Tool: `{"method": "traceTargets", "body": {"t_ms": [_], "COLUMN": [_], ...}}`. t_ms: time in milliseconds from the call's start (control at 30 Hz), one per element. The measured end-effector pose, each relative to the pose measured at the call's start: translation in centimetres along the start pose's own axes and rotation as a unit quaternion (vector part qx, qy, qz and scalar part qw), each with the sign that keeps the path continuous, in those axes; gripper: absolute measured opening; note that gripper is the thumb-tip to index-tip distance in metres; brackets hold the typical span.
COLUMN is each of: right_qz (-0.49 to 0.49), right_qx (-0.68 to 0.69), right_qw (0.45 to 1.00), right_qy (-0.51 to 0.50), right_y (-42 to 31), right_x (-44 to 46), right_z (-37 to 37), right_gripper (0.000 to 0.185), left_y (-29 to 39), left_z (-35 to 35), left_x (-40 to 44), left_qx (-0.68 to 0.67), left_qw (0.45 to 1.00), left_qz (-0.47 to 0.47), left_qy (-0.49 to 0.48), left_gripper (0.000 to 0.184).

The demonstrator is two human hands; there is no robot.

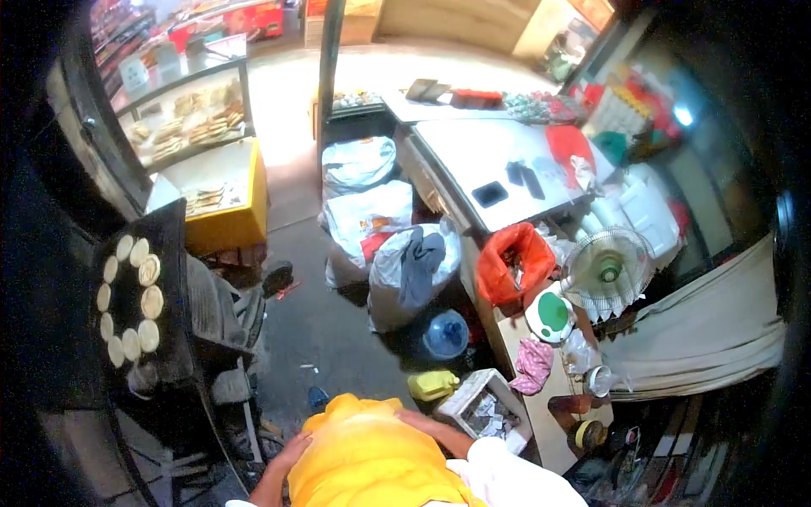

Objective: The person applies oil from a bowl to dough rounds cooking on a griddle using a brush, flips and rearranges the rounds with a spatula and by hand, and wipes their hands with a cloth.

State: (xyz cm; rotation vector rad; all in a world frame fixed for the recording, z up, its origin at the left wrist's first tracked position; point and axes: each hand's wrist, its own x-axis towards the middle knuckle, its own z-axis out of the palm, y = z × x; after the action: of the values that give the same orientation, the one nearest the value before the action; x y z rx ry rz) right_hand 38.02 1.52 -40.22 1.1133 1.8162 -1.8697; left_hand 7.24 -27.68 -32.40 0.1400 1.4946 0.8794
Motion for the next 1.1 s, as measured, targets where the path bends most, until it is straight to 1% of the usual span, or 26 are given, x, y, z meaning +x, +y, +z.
{"method": "traceTargets", "body": {"t_ms": [33,67,133,167,233,300,367,400,433,467,500,533,567,600,633,667,733,800,867,900,933,967,1000,1033,1067,1100], "right_qz": [0.030,0.059,0.081,0.101,0.135,0.151,0.097,0.141,0.165,0.158,0.149,0.144,0.159,0.152,0.165,0.177,0.178,0.176,0.161,0.144,0.101,0.065,0.064,0.094,0.043,0.005], "right_qx": [0.080,0.159,0.178,0.197,0.231,0.250,0.161,0.248,0.259,0.259,0.204,0.062,0.035,0.019,0.024,0.029,0.045,0.008,0.056,0.105,0.132,0.201,0.274,0.264,0.346,0.407], "right_qw": [0.995,0.979,0.974,0.969,0.958,0.951,0.982,0.958,0.949,0.950,0.961,0.975,0.971,0.966,0.961,0.956,0.949,0.949,0.937,0.928,0.905,0.873,0.839,0.818,0.774,0.759], "right_qy": [-0.056,-0.114,-0.111,-0.108,-0.103,-0.099,-0.002,-0.008,0.064,0.080,0.117,0.158,0.176,0.207,0.220,0.231,0.255,0.262,0.306,0.327,0.392,0.440,0.465,0.502,0.528,0.509], "right_y": [1.2,1.8,-0.7,-2.4,-5.5,-6.3,-6.5,-8.5,-13.0,-11.7,-10.8,-11.3,-10.5,-12.7,-13.0,-12.9,-12.0,-11.2,-10.9,-11.7,-9.7,-7.6,-10.6,-13.8,-15.0,-16.9], "right_x": [0.6,1.3,0.4,-0.6,-1.6,-1.6,-2.9,-3.9,-6.0,-5.6,-5.5,-5.9,-6.1,-7.2,-7.4,-7.5,-7.8,-8.1,-8.0,-8.0,-6.8,-5.3,-5.9,-6.3,-6.1,-6.7], "right_z": [1.1,1.7,2.2,2.6,2.3,1.5,1.6,1.1,1.0,0.6,0.5,-0.1,-0.2,-0.2,-0.4,-0.5,-0.8,-1.9,-4.2,-6.1,-8.3,-11.1,-14.9,-18.9,-22.1,-25.3], "right_gripper": [0.062,0.063,0.062,0.061,0.060,0.059,0.054,0.048,0.039,0.039,0.040,0.041,0.039,0.038,0.037,0.037,0.038,0.039,0.032,0.031,0.025,0.027,0.027,0.029,0.033,0.037], "left_y": [2.4,2.1,-0.5,-1.3,-1.8,2.3,2.9,1.2,-0.4,7.1,5.1,3.3,5.2,7.4,7.4,7.4,9.2,12.1,12.1,12.3,12.6,12.2,11.6,11.4,12.2,13.4], "left_z": [-0.5,-1.7,-3.5,-4.1,-5.3,-4.5,-5.9,-7.4,-8.5,-6.7,-8.2,-9.3,-9.1,-8.8,-8.8,-8.5,-7.0,-5.6,-5.4,-4.7,-3.8,-3.3,-3.0,-2.6,-1.4,0.1], "left_x": [-1.0,-0.2,1.6,2.1,3.0,0.7,0.7,2.6,3.1,-0.8,0.9,2.7,2.7,2.8,2.8,3.1,3.5,3.3,3.9,4.2,4.5,4.7,5.2,5.5,5.6,5.4], "left_qx": [0.047,0.049,-0.026,-0.026,-0.112,-0.148,-0.175,-0.088,0.004,0.245,0.298,0.347,0.366,0.385,0.235,0.243,0.055,-0.051,-0.048,-0.032,-0.018,-0.020,0.004,0.029,0.027,0.057], "left_qw": [0.998,0.998,0.995,0.995,0.986,0.980,0.973,0.981,0.978,0.956,0.940,0.923,0.912,0.901,0.956,0.953,0.977,0.972,0.978,0.976,0.974,0.972,0.973,0.974,0.972,0.976], "left_qz": [-0.030,-0.028,-0.011,-0.014,-0.028,-0.052,-0.089,-0.141,-0.195,-0.156,-0.162,-0.165,-0.170,-0.173,-0.172,-0.177,-0.119,-0.130,-0.114,-0.118,-0.122,-0.125,-0.138,-0.150,-0.151,-0.140], "left_qy": [-0.031,-0.033,-0.092,-0.094,-0.117,-0.121,-0.125,-0.095,-0.071,-0.028,-0.032,-0.035,-0.069,-0.100,-0.043,-0.047,0.166,0.187,0.169,0.179,0.192,0.200,0.185,0.170,0.176,0.160], "left_gripper": [0.056,0.056,0.060,0.060,0.061,0.062,0.063,0.066,0.069,0.073,0.072,0.071,0.064,0.056,0.041,0.041,0.026,0.029,0.038,0.033,0.029,0.029,0.022,0.017,0.017,0.014]}}
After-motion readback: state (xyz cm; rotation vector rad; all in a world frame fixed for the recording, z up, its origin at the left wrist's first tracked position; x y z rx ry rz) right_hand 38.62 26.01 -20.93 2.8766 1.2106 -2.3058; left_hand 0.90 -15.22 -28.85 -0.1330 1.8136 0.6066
